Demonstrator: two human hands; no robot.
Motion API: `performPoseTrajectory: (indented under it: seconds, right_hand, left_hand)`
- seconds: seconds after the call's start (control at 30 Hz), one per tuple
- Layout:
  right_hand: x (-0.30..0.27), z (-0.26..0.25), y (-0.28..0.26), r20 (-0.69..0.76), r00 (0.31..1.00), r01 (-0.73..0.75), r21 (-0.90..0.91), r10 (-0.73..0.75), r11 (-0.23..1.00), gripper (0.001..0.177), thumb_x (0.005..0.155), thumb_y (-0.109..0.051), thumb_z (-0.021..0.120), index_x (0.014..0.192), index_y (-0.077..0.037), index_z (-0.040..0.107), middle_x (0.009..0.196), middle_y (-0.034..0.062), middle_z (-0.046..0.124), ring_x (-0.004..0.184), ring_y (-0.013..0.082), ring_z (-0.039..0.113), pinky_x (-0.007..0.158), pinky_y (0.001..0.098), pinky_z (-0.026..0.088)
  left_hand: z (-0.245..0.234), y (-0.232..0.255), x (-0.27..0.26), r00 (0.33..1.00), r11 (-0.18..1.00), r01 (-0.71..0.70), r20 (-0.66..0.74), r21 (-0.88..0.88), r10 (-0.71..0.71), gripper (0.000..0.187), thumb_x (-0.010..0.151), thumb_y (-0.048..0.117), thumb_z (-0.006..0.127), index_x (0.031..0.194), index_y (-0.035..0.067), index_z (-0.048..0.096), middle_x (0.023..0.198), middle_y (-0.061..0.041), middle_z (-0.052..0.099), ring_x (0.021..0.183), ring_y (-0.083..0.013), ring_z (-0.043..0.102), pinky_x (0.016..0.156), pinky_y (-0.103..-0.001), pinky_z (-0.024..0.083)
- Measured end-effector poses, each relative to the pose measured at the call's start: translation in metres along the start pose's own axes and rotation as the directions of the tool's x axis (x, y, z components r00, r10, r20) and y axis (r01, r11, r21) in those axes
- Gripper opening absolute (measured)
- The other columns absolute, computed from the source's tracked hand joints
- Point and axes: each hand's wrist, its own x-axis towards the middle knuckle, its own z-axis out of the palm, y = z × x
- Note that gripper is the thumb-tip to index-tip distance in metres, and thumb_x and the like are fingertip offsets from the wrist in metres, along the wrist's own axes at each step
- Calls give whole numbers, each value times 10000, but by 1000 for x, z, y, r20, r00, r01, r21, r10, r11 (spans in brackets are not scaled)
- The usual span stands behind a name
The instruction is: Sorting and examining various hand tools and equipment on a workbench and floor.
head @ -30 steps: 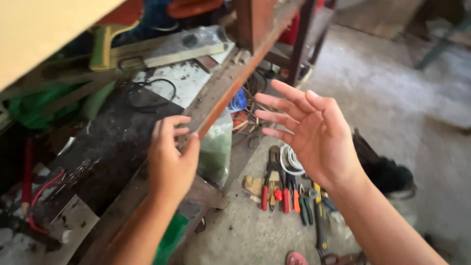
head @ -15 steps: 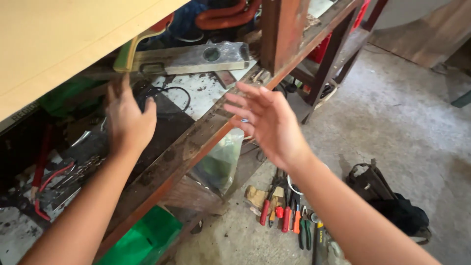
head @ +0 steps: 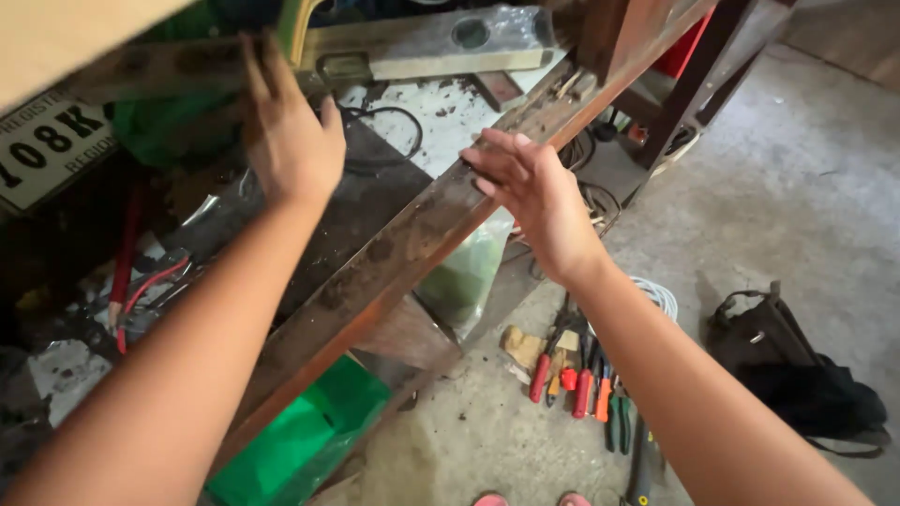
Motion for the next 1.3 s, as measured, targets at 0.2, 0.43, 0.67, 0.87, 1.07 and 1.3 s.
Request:
performPoseTrajectory:
  seconds: [0.2, 0.43, 0.67, 0.87, 1.07, 1.3]
  right_hand:
    - [-6, 1, 7, -28, 998, 59, 31, -58, 998, 808, 985, -547, 455, 1527, 50, 399, 1502, 230, 555, 1448, 286, 483, 1220, 406, 354]
    - [-7, 5, 3, -41, 998, 44, -1, -44, 999, 835, 973, -556, 455, 1535, 54, 367, 1514, 242, 540, 1458, 287, 475, 1223, 406, 350]
    - [-5, 4, 4, -53, 998, 39, 3, -39, 999, 801, 981, -527, 444, 1531, 52, 374, 1507, 239, 545, 1456, 288, 473, 1227, 406, 344]
    - [-4, 5, 4, -62, 998, 22, 28, -21, 999, 772, 982, -504, 450, 1522, 45, 399, 1495, 224, 557, 1437, 284, 483, 1213, 409, 347]
    - [-5, 11, 0, -98, 995, 8, 38, -4, 999, 758, 974, -493, 451, 1516, 36, 406, 1490, 215, 562, 1435, 271, 491, 1204, 405, 354]
    - [-12, 18, -1, -191, 981, 1, 122, 22, 993, 702, 981, -471, 457, 1463, 39, 475, 1457, 176, 599, 1394, 262, 542, 1198, 396, 374]
  left_hand:
    - [38, -16, 31, 996, 999, -39, -85, 27, 42, 382, 932, 88, 710, 1298, 148, 620, 1499, -220, 424, 1232, -440, 563, 988, -480, 514]
    - [-6, 19, 0, 958, 981, -193, -220, -12, 186, 251, 815, 19, 701, 1006, 90, 555, 1136, -198, 506, 1087, -429, 608, 918, -490, 524]
    - [-44, 40, -42, 999, 997, -18, 32, -71, 20, 714, 825, 216, 776, 1359, -68, 395, 1172, -339, 575, 987, -484, 645, 887, -529, 528]
    - [-70, 51, -48, 880, 947, 306, 410, -100, -240, 551, 777, 347, 724, 1139, -37, 567, 1097, -301, 645, 1015, -470, 645, 884, -521, 520]
    - [-106, 64, -87, 815, 904, 408, 497, -125, -299, 391, 819, 376, 647, 967, 14, 652, 993, -239, 691, 960, -450, 664, 842, -540, 507]
    - [-134, 67, -151, 876, 914, 313, 450, -256, -174, 325, 801, 254, 648, 944, -24, 559, 998, -242, 629, 897, -475, 624, 742, -538, 485]
